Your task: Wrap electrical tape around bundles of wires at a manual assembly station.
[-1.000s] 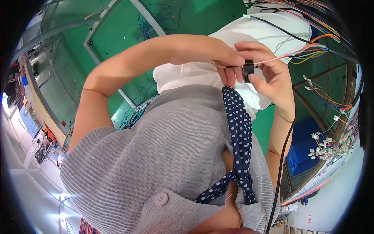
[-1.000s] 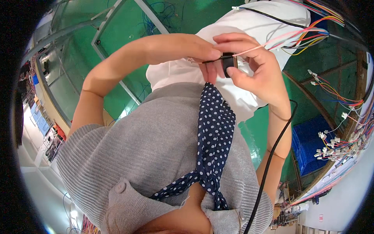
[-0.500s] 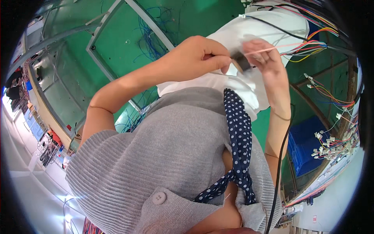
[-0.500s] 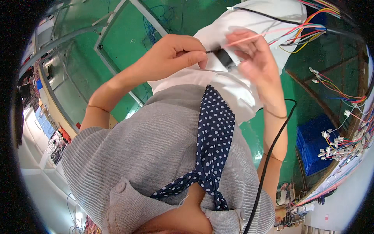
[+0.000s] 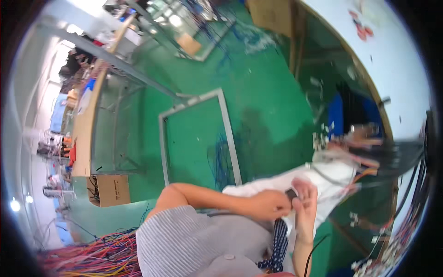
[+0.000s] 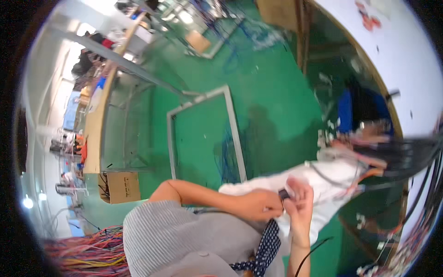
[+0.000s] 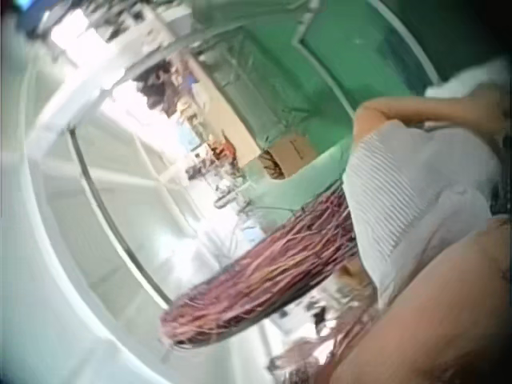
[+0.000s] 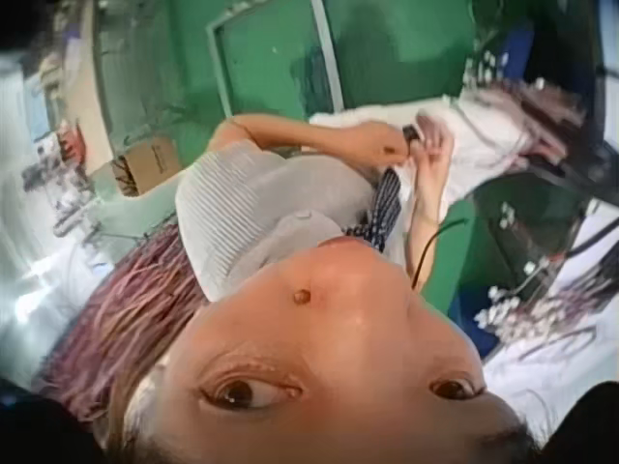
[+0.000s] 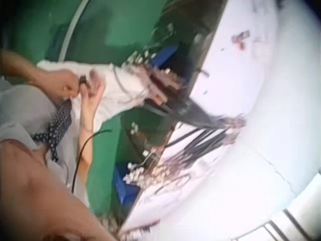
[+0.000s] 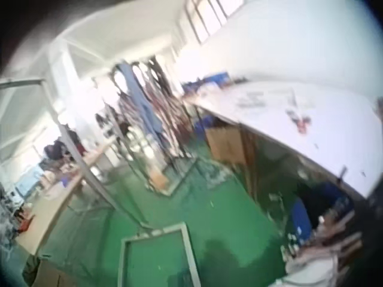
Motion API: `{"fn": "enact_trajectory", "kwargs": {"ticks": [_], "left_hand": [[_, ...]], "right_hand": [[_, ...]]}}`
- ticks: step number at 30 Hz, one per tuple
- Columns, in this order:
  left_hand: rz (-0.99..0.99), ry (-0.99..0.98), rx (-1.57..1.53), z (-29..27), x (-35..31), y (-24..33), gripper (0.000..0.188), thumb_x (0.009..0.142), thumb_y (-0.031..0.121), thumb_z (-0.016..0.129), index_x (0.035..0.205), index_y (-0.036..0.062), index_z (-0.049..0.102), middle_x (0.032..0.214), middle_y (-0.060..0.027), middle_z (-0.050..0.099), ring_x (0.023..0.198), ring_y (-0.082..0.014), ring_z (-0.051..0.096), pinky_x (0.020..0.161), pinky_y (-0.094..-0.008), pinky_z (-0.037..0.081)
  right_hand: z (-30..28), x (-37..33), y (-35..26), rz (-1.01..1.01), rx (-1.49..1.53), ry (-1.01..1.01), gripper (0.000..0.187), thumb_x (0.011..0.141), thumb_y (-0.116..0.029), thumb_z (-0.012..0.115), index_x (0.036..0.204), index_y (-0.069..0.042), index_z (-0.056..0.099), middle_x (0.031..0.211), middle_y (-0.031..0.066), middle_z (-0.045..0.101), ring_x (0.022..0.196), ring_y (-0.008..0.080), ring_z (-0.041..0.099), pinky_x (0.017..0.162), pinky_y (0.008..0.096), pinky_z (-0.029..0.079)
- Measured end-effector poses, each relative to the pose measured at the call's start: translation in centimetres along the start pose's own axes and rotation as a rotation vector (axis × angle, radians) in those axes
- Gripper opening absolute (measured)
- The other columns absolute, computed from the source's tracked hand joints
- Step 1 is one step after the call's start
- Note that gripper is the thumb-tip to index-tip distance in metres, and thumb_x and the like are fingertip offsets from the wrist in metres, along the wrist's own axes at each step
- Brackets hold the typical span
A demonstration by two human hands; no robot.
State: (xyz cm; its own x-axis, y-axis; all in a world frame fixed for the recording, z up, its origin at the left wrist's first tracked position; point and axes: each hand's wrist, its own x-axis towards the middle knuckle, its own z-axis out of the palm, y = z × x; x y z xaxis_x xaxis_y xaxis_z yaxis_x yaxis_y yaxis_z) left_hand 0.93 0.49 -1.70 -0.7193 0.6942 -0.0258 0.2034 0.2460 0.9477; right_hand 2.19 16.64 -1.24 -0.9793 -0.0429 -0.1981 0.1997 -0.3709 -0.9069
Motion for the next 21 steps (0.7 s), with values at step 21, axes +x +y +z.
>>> {"fn": "enact_trajectory", "kwargs": {"ticks": [21], "left_hand": [[0.6,-0.094,0.54,-4.2,3.2,-1.5,0.03,0.071,0.033,0.071,0.065,0.0089,0.054,0.07,-0.0057,0.055,0.073,-0.0282,0.056,0.058,-0.0405,0.045]], "right_hand": [[-22.1,-3.1,-2.9,-0.053,0.096,0.26,0.024,0.088,-0.017,0.054,0.103,-0.001,0.062,0.089,0.0104,0.064,0.069,0.016,0.054,0.058,0.0252,0.043]]}}
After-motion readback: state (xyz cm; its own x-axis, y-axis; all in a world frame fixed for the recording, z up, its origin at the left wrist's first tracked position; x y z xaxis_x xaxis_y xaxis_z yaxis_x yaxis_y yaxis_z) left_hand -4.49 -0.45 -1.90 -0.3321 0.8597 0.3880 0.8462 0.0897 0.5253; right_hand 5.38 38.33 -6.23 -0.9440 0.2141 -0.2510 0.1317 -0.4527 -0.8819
